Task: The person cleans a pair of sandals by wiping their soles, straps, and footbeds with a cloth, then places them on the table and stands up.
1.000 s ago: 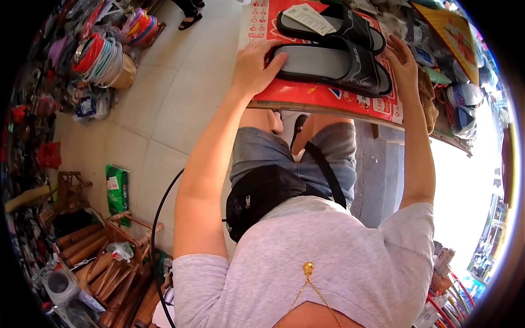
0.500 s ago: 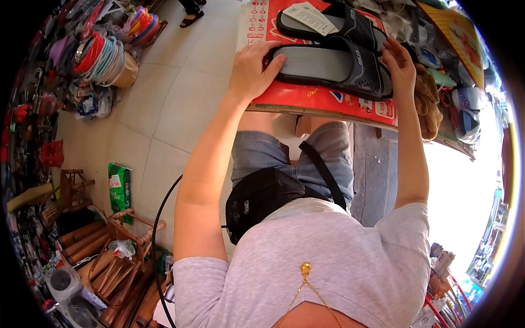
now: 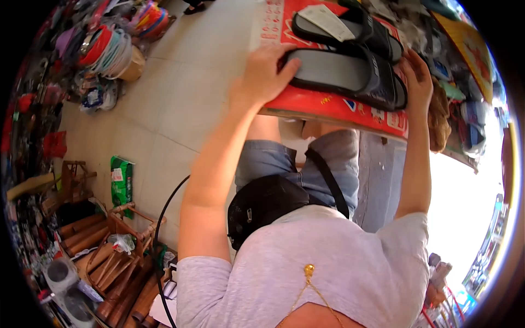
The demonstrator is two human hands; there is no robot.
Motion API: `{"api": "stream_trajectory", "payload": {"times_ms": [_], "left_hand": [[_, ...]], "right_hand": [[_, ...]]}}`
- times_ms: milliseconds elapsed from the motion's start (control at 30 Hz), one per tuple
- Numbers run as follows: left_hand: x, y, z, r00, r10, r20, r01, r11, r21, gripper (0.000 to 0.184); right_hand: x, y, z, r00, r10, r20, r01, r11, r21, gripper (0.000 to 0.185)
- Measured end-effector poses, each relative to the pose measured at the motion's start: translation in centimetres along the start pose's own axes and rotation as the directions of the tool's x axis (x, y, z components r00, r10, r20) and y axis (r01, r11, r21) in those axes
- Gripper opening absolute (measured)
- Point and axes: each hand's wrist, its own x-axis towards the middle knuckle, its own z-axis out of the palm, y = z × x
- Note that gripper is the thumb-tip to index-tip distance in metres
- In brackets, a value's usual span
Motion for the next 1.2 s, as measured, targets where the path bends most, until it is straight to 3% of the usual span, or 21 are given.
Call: {"api": "stream_trajectory", "payload": {"times_ms": [67, 233, 367, 533, 600, 633, 667, 700, 767, 900, 967, 1000, 1033, 1067, 1100, 1133, 1167, 1200], "left_hand": [[-0.1, -0.4, 0.3, 0.995, 0.078, -0.065, -0.076, 0.997, 0.032, 0.035], [0.0, 1.0, -0.5, 0.986, -0.148, 0.076, 0.151, 0.988, -0.037, 0.036], [-0.2, 1.2, -0.3, 0.998, -0.044, -0.047, 0.046, 0.998, 0.046, 0.037], [-0.7, 1.3, 0.0, 0.994, -0.089, 0.059, 0.092, 0.995, -0.036, 0.047], [-0.6, 1.1, -0.5, 0.986, -0.139, 0.094, 0.152, 0.977, -0.151, 0.047], [0.0, 0.4, -1.5, 0.981, -0.132, 0.144, 0.178, 0.910, -0.376, 0.046], [0.9, -1.0, -2.3, 0.974, -0.112, 0.196, 0.207, 0.788, -0.579, 0.044], [2.2, -3.2, -3.6, 0.977, -0.108, 0.185, 0.198, 0.791, -0.579, 0.044], [4.7, -8.4, -7.9, 0.912, -0.281, 0.299, 0.408, 0.706, -0.579, 0.041], [4.1, -22.4, -15.4, 0.750, -0.645, 0.146, 0.606, 0.581, -0.543, 0.038], [-1.5, -28.1, -17.4, 0.621, -0.764, 0.172, 0.675, 0.410, -0.614, 0.041], [-4.3, -28.5, -19.3, 0.595, -0.789, 0.156, 0.764, 0.493, -0.416, 0.038], [-8.4, -29.7, -20.3, 0.505, -0.822, 0.262, 0.826, 0.374, -0.421, 0.028], [-11.4, -27.9, -21.4, 0.585, -0.782, 0.215, 0.782, 0.474, -0.405, 0.017], [-14.3, -26.6, -21.9, 0.444, -0.844, 0.300, 0.884, 0.357, -0.303, 0.012], [-17.2, -25.2, -22.3, 0.397, -0.831, 0.389, 0.911, 0.307, -0.275, 0.019], [-19.9, -23.5, -22.0, 0.334, -0.801, 0.496, 0.934, 0.210, -0.291, 0.028], [-22.1, -21.9, -21.5, 0.284, -0.735, 0.616, 0.947, 0.116, -0.299, 0.034]], "right_hand": [[0.3, -0.1, -0.8, 1.000, 0.024, -0.004, -0.024, 1.000, -0.015, 0.040], [1.5, -2.5, -2.2, 0.995, -0.097, 0.026, 0.099, 0.992, -0.082, 0.038], [2.7, -5.2, -2.3, 0.989, -0.129, 0.077, 0.140, 0.976, -0.166, 0.035], [3.8, -9.0, 2.0, 0.971, -0.129, 0.202, 0.172, 0.962, -0.212, 0.032], [4.9, -10.4, 5.5, 0.890, -0.148, 0.432, 0.218, 0.969, -0.118, 0.028], [5.5, -11.0, 7.6, 0.887, -0.168, 0.431, 0.237, 0.965, -0.111, 0.028], [6.2, -11.6, 9.8, 0.824, -0.183, 0.536, 0.279, 0.954, -0.105, 0.028], [7.1, -11.8, 12.1, 0.750, -0.186, 0.635, 0.316, 0.944, -0.096, 0.027], [8.7, -11.6, 16.8, 0.688, -0.132, 0.714, 0.285, 0.954, -0.098, 0.028], [11.3, -12.4, 26.1, 0.448, 0.083, 0.890, 0.319, 0.915, -0.245, 0.032], [12.0, -11.5, 29.9, 0.330, 0.084, 0.940, 0.409, 0.885, -0.223, 0.030], [12.2, -11.2, 31.5, 0.265, 0.070, 0.962, 0.489, 0.850, -0.197, 0.028], [11.8, -10.0, 32.6, 0.227, 0.150, 0.962, 0.467, 0.850, -0.243, 0.027], [11.2, -9.0, 33.3, 0.188, 0.223, 0.957, 0.450, 0.846, -0.286, 0.026], [10.2, -9.5, 34.2, 0.172, 0.314, 0.934, 0.360, 0.862, -0.356, 0.028], [9.0, -9.2, 34.9, 0.157, 0.266, 0.951, 0.358, 0.882, -0.306, 0.031], [8.8, -11.0, 36.6, 0.042, 0.412, 0.910, 0.204, 0.888, -0.412, 0.033], [8.3, -11.3, 37.8, 0.036, 0.413, 0.910, 0.202, 0.889, -0.412, 0.033]]}}
